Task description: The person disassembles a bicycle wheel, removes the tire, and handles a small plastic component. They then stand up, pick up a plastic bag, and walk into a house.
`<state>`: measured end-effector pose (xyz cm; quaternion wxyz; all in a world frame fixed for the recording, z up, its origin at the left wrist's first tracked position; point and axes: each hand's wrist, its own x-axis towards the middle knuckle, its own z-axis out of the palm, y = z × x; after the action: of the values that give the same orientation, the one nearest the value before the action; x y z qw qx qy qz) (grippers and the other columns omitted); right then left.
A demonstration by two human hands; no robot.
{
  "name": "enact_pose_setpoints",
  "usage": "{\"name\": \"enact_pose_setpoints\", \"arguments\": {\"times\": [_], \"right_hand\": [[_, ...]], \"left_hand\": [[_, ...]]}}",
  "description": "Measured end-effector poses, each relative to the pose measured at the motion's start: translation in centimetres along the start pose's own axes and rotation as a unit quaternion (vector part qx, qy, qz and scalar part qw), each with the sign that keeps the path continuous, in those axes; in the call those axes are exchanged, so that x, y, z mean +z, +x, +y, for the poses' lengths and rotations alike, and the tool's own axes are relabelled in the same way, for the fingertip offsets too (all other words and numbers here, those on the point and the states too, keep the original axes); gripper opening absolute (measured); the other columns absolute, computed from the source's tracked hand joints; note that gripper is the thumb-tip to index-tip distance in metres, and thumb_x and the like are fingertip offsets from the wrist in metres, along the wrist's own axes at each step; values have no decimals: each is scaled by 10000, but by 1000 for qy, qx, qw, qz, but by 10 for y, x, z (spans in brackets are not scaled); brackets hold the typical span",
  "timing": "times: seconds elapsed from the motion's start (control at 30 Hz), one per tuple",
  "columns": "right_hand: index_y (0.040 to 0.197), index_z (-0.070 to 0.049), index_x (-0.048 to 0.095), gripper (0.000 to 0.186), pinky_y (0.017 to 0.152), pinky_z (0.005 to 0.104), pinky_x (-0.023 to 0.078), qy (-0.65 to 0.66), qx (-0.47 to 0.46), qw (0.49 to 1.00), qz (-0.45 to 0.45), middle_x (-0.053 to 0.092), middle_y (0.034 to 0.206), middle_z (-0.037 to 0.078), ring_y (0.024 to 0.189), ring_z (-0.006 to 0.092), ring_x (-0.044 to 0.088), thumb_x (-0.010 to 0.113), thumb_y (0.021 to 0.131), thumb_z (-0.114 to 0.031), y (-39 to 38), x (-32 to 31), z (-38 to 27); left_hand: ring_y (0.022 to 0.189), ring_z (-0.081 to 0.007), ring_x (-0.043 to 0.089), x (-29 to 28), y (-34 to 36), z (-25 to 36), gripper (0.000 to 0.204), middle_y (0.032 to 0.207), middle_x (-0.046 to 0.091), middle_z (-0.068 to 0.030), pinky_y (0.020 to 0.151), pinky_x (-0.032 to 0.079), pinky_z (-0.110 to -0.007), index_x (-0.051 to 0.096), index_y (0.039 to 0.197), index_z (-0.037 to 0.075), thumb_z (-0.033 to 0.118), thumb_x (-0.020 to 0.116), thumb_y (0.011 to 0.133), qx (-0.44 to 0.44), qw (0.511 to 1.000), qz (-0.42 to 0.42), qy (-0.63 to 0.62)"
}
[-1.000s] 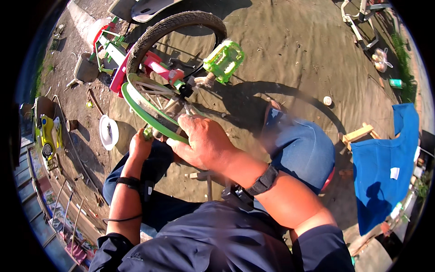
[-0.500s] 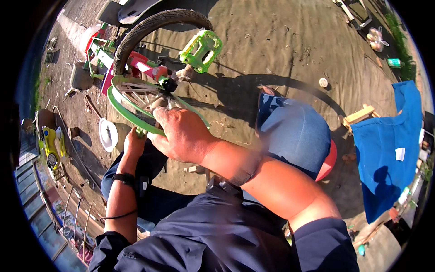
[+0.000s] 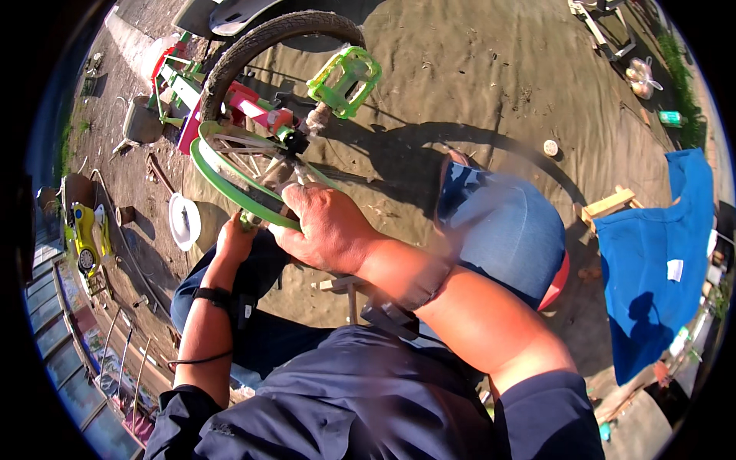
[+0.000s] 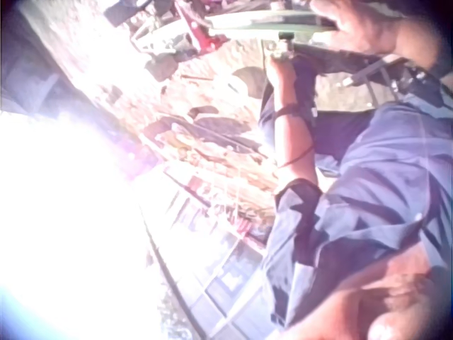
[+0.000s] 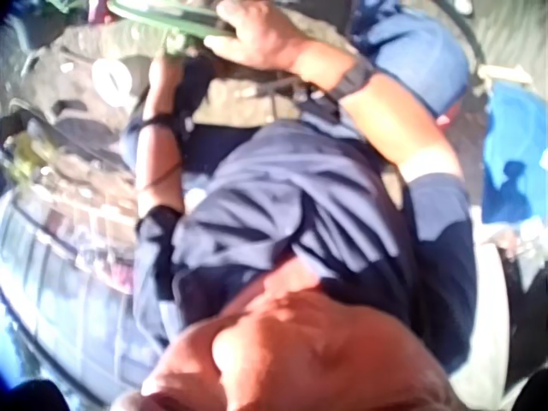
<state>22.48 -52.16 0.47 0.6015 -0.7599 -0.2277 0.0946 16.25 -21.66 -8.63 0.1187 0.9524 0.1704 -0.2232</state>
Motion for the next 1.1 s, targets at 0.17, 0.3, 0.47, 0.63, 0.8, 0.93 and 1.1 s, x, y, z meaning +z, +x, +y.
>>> {"name": "enact_pose_setpoints", "arguments": {"times": [0.17,0.3,0.47,0.63,0.8,0.93,1.1], "right_hand": [[818,-27,521,272,670,474,479,-23,21,999,-20,595,762,212,760,415,599,698,758,-225,1,-3,-4],[825,-18,533,268,651,453,473,1,30,999,-13,594,761,210,735,414,593,710,748,-204,1,-4,-2],[918,-24,590,200,647,312,470,25,68,996,-48,596,752,79,655,158,524,703,786,-122,1,-7,-8],[823,-15,555,206,634,393,492,10,86,995,-43,629,753,206,701,393,621,691,756,-155,3,-8,-9],[837,-10,572,211,615,377,488,35,69,997,-22,630,726,181,640,343,614,697,764,-162,3,-5,-3],[868,-8,587,215,618,371,487,27,49,998,-21,629,729,172,621,322,602,696,768,-164,5,-7,-8],[869,-11,586,213,620,370,486,25,31,999,-30,618,717,181,627,334,605,691,773,-170,5,-7,-5]], "left_hand": [[948,-419,636,1,-6,8,434,976,661,-257,786,515,-465,570,1118,1,299,685,825,6,1000,-16,24],[956,-388,649,-13,-8,24,401,986,673,-235,796,521,-450,572,1146,27,254,681,834,-18,999,-32,16],[936,-372,663,-26,-6,13,380,981,690,-194,788,527,-449,577,1173,72,191,675,825,-41,999,31,17],[959,-398,641,-52,-13,18,328,971,676,-222,800,503,-467,594,1134,60,192,665,843,-63,996,65,-2],[965,-401,638,-73,-23,18,369,980,673,-233,799,501,-460,592,1165,63,189,678,828,-47,992,113,1],[929,-352,671,-93,-27,21,504,953,684,-229,796,515,-417,590,1199,32,311,717,799,-25,995,67,-74],[912,-217,659,-115,-23,3,747,985,688,-188,815,515,-340,557,1248,-75,487,737,791,-23,978,-2,-205]]}}
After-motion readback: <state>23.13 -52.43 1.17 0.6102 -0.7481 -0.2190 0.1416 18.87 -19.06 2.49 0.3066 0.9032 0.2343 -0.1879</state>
